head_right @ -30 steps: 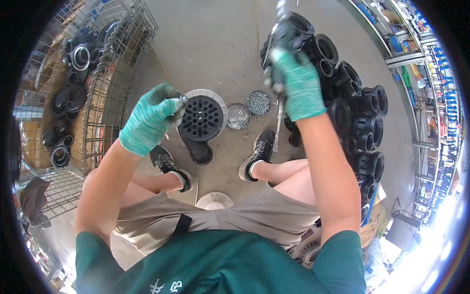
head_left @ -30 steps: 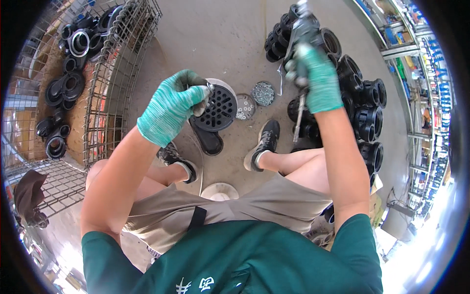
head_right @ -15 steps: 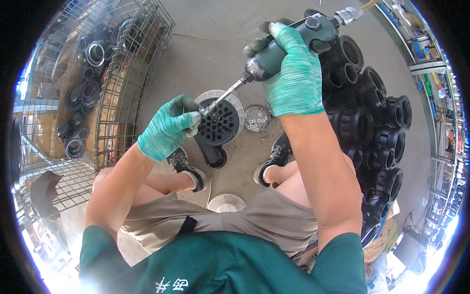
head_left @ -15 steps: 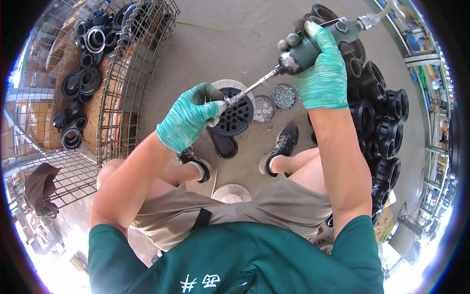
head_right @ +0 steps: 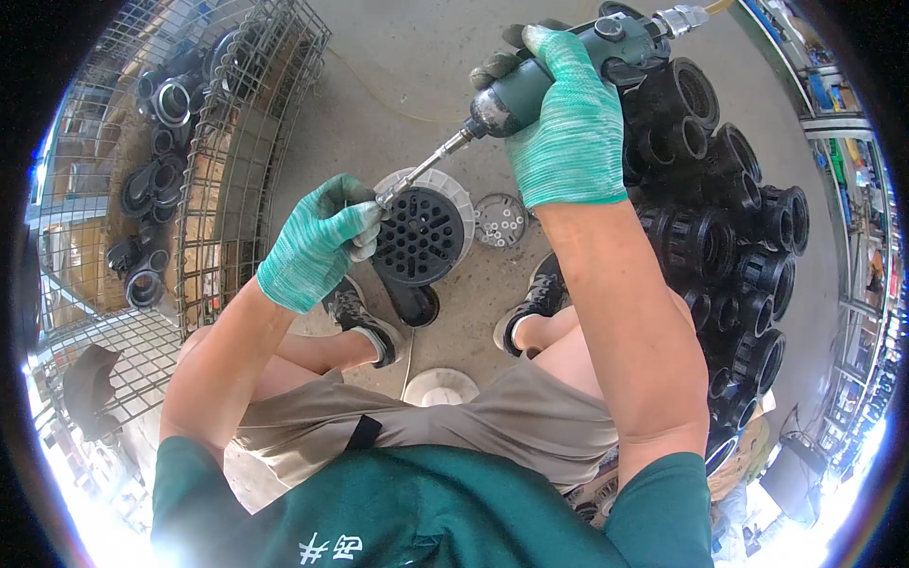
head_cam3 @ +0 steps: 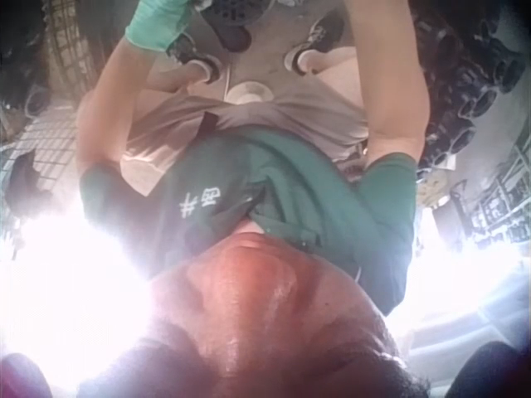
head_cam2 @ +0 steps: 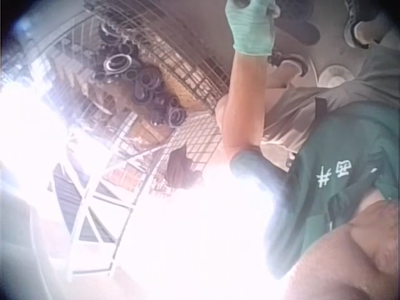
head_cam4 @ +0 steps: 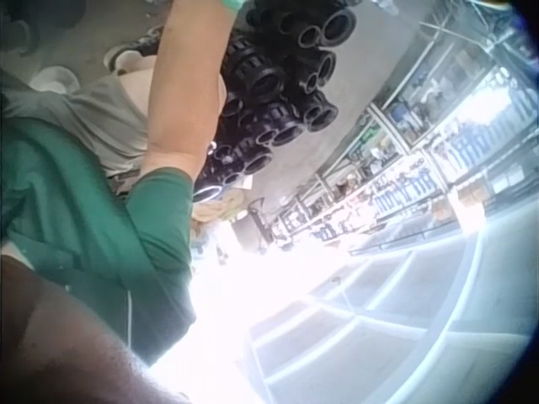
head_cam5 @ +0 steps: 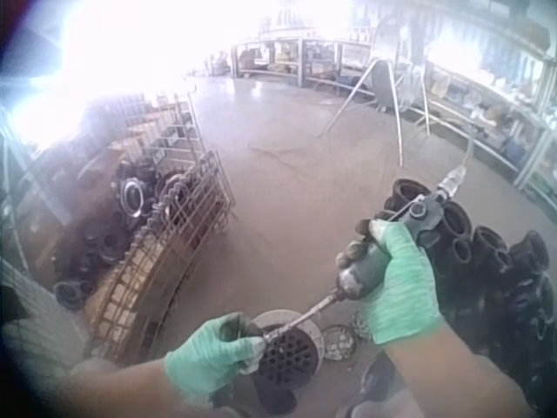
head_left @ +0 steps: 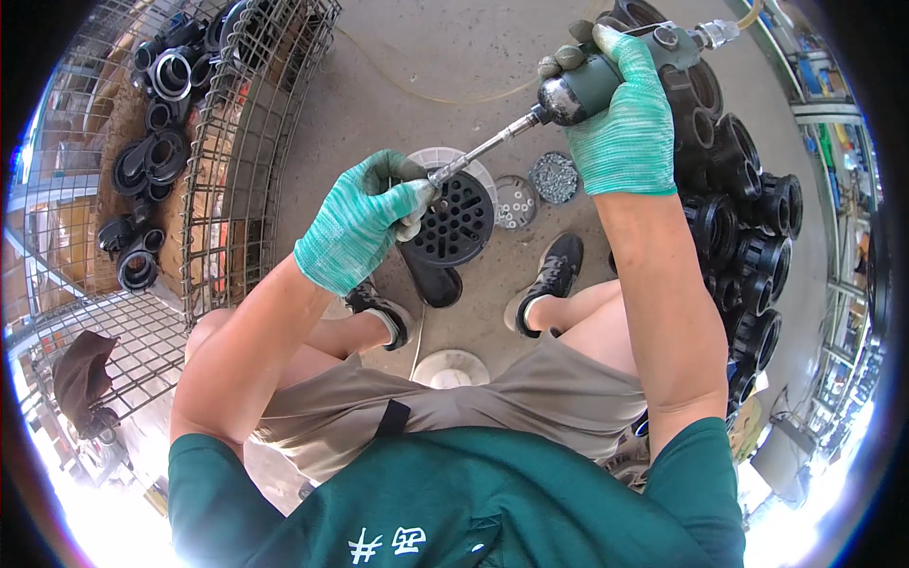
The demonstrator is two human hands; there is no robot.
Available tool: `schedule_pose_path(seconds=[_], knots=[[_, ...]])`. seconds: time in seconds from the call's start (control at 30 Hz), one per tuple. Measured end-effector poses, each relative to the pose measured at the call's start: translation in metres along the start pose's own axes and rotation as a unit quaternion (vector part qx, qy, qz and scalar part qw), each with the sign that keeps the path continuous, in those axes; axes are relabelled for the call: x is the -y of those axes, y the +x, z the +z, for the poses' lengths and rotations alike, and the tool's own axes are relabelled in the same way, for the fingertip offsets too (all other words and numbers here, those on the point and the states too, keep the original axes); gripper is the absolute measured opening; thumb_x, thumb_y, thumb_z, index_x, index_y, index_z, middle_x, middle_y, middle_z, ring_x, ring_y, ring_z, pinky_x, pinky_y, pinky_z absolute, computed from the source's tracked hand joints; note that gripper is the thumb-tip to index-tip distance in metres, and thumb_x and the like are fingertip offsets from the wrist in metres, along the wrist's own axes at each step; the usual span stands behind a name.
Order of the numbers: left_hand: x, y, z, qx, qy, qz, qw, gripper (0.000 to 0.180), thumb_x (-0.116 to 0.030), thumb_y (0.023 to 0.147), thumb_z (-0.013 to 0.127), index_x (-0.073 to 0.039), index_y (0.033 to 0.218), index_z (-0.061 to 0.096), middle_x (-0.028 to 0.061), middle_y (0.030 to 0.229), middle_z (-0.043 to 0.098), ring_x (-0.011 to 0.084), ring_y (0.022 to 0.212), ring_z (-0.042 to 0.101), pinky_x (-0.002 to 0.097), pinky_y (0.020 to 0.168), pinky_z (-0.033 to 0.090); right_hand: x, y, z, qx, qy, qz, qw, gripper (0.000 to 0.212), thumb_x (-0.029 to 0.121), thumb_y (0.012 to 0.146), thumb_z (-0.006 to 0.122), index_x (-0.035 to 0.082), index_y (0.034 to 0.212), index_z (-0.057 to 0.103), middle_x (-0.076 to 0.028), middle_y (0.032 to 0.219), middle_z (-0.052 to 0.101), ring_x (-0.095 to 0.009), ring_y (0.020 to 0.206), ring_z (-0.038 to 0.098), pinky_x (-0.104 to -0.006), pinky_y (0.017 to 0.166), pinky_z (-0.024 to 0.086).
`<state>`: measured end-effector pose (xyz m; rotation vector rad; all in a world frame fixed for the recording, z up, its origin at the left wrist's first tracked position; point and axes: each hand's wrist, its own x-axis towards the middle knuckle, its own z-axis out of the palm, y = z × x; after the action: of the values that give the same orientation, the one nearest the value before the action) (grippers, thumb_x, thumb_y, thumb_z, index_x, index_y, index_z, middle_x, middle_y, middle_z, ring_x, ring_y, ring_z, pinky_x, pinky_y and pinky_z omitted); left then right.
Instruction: The person places screws into holes on a plastic part, uses an air-powered screwdriver to tighten them, and puts the finished part into a metal wire crate.
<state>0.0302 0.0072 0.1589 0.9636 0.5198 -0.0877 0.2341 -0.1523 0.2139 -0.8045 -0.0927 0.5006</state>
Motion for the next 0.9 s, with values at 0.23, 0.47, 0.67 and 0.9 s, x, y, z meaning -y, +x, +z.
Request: schedule_pose_path(seconds=[0.23, 0.47, 0.67, 0.9], knots=[[0.006, -0.002, 0.000, -0.026, 0.020, 0.016, 0.999, 0.020, -0.016, 0.094, 0.073, -0.005, 0.105, 0.060, 0.0021, 0.080, 0.060, 0.0095, 0.066, 0.053, 0.0252, 0.058, 0.044, -0.007, -0.005, 0.001, -0.013, 0.011, 0.009, 1.000, 0.018, 0.009, 0.093, 0.064, 0.004, 0.108, 0.056, -0.011, 0.097, 0.064, -0.021, 0.077, 0.064, -0.0424, 0.073, 0.056], [0.009, 0.002, -0.004, -0.070, 0.262, 0.043, 0.961, 0.032, -0.025, 0.095, 0.072, -0.001, 0.115, 0.062, 0.0020, 0.087, 0.065, 0.0063, 0.066, 0.051, 0.0220, 0.058, 0.043, -0.009, -0.017, 0.004, 0.014, -0.040, 0.014, 0.999, 0.016, 0.011, 0.093, 0.065, 0.002, 0.105, 0.059, -0.013, 0.096, 0.065, -0.023, 0.074, 0.064, -0.0406, 0.068, 0.056], [0.010, -0.004, -0.003, -0.040, 0.121, 0.009, 0.992, 0.035, -0.024, 0.097, 0.070, 0.000, 0.120, 0.060, 0.0040, 0.093, 0.064, 0.0061, 0.067, 0.048, 0.0220, 0.057, 0.041, -0.015, -0.010, -0.005, -0.019, -0.002, 0.022, 1.000, 0.019, 0.012, 0.093, 0.066, 0.002, 0.107, 0.058, -0.013, 0.100, 0.065, -0.022, 0.082, 0.064, -0.0400, 0.068, 0.056], [0.013, 0.000, -0.001, -0.020, 0.130, 0.006, 0.991, 0.031, -0.021, 0.098, 0.067, 0.000, 0.120, 0.061, 0.0047, 0.095, 0.064, 0.0059, 0.067, 0.049, 0.0224, 0.057, 0.041, -0.010, -0.017, -0.002, -0.014, -0.021, -0.016, 1.000, 0.022, 0.013, 0.093, 0.066, 0.002, 0.109, 0.057, -0.012, 0.102, 0.065, -0.021, 0.084, 0.064, -0.0392, 0.068, 0.057]])
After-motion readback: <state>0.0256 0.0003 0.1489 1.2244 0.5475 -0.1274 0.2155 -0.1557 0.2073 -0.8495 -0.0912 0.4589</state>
